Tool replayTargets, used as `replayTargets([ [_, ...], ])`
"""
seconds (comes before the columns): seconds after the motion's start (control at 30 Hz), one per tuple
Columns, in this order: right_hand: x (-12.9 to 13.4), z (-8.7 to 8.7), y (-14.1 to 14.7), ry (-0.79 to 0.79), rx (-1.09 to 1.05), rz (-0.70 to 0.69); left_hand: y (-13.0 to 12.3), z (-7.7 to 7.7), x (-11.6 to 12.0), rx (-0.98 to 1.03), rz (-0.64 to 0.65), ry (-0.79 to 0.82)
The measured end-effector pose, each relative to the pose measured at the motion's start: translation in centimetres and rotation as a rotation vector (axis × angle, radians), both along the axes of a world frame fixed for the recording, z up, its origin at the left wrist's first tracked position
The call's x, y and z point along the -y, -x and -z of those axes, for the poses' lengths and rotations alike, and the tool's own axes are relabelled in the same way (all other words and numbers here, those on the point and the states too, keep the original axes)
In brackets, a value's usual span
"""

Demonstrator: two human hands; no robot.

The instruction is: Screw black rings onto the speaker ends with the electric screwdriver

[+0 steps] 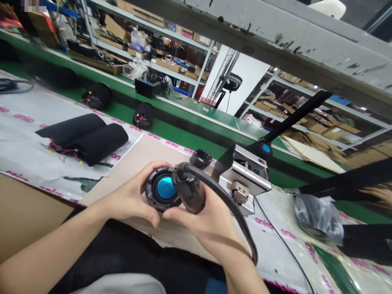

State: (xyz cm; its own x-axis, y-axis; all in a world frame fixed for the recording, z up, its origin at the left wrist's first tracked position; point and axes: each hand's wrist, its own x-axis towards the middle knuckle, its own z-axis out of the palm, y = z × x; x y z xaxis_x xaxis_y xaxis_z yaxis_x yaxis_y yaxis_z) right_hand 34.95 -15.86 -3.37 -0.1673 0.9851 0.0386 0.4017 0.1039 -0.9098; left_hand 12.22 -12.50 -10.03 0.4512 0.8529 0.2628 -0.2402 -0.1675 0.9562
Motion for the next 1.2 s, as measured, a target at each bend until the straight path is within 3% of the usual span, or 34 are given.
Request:
replayTargets([
  [0.23,0.0,0.2,-0.4,-0.068,0.12,0.073,-0.1,0.1,-0.2,0.031,0.012,0.004],
  [0.53,-1.5,-2.2,0.3,0.08,0.095,-0.107,0.0,0.7,-0.1,0.053,0.009,-0.068],
  [0.77,-2.0,-1.7,-0.2,0.112,0.023,-0.137,-0.5,0.6,0.1,0.012,-0.049,-0.06],
  [0.97,-1.9,-0.8,-0.3,0.112,-0.068,-0.141,-0.1,-0.8,-0.1,-0.109,-0.049,-0.106],
  [1.2,-2.2,-2.1,-0.2,0.085,0.082,-0.189,0.1,-0.5,-0.1,-0.121,-0.102,-0.095],
])
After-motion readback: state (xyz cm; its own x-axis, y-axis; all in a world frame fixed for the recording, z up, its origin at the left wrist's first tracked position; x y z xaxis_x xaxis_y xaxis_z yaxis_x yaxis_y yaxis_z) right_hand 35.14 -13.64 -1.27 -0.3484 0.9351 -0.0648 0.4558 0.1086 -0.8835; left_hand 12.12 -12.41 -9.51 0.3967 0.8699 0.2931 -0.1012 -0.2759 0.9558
